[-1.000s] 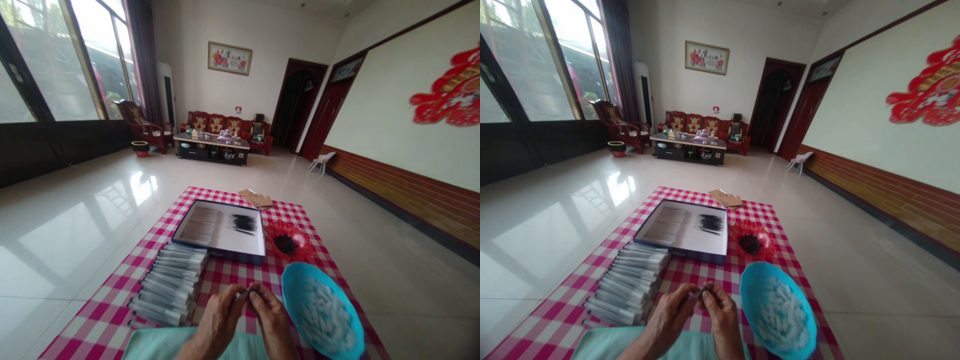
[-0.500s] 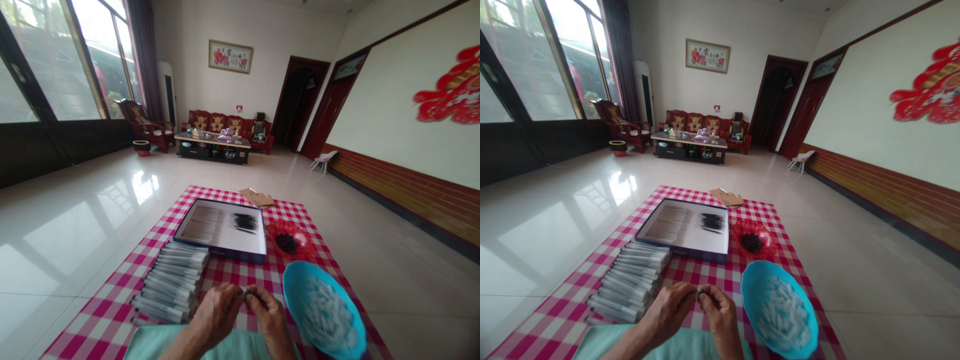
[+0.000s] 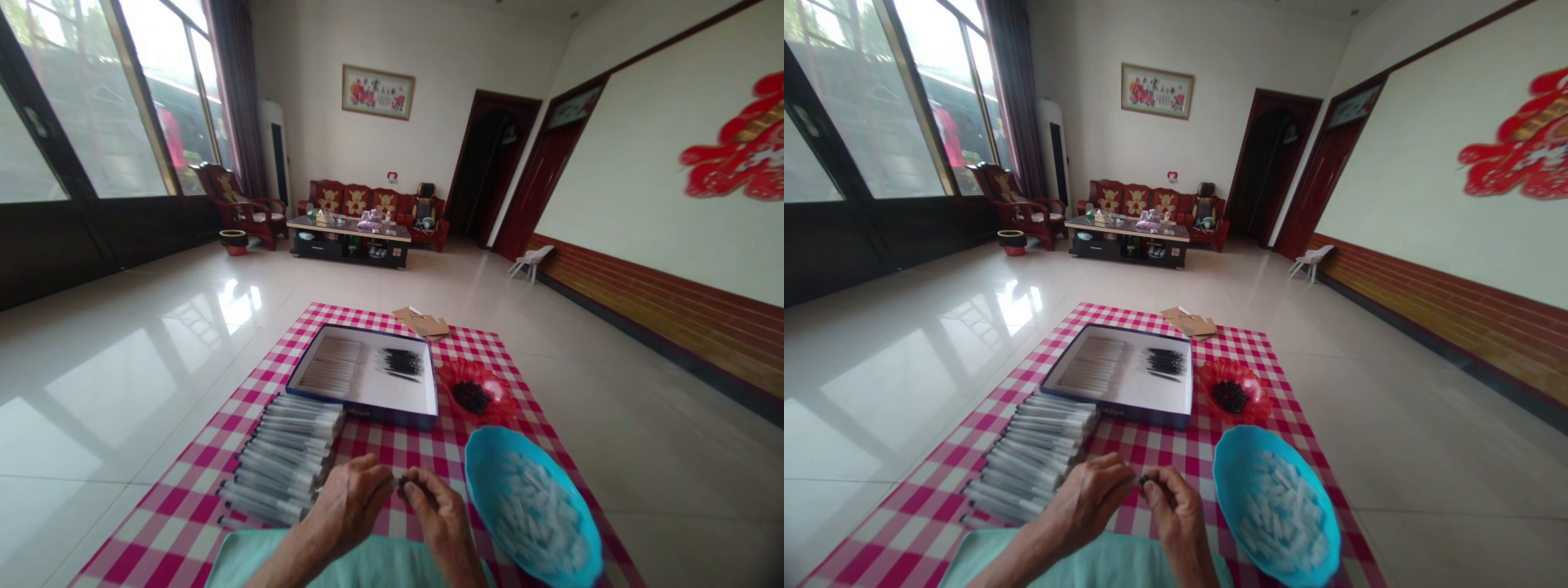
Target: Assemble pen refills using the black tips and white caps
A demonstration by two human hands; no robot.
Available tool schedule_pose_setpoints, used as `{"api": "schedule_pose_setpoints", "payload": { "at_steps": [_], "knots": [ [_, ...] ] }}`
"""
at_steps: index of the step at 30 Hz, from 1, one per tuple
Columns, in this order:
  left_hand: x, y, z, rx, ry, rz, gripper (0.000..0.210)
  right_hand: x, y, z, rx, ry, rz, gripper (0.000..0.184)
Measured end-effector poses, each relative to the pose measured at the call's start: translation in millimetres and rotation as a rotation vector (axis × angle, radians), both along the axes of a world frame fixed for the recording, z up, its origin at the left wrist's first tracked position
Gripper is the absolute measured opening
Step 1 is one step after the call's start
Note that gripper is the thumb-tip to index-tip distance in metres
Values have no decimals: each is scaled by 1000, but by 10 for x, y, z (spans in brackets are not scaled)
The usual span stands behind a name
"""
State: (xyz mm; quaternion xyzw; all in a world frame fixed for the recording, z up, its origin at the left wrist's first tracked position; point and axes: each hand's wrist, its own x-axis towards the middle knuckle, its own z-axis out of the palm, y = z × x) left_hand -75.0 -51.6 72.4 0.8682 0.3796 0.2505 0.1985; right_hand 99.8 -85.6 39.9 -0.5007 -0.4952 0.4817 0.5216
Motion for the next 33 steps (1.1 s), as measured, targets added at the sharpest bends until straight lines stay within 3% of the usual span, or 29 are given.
{"api": "schedule_pose_setpoints", "payload": {
  "at_steps": [6, 13, 20, 28, 33],
  "knots": [
    [23, -12, -13, 21, -1, 4, 28, -9, -25, 60, 51, -59, 14, 21],
    [43, -21, -21, -24, -24, 7, 28, -50, -40, 4, 140, -232, -50, 18],
    [48, -67, 13, 87, 90, -19, 23, -62, -71, 0, 276, -388, -26, 21],
    [50, -72, 30, 149, 93, -82, 22, -114, -63, -60, 111, -304, -87, 44],
    [40, -55, 10, 168, 126, -30, 23, -64, -81, 45, 145, -296, -60, 26]
  ]
}}
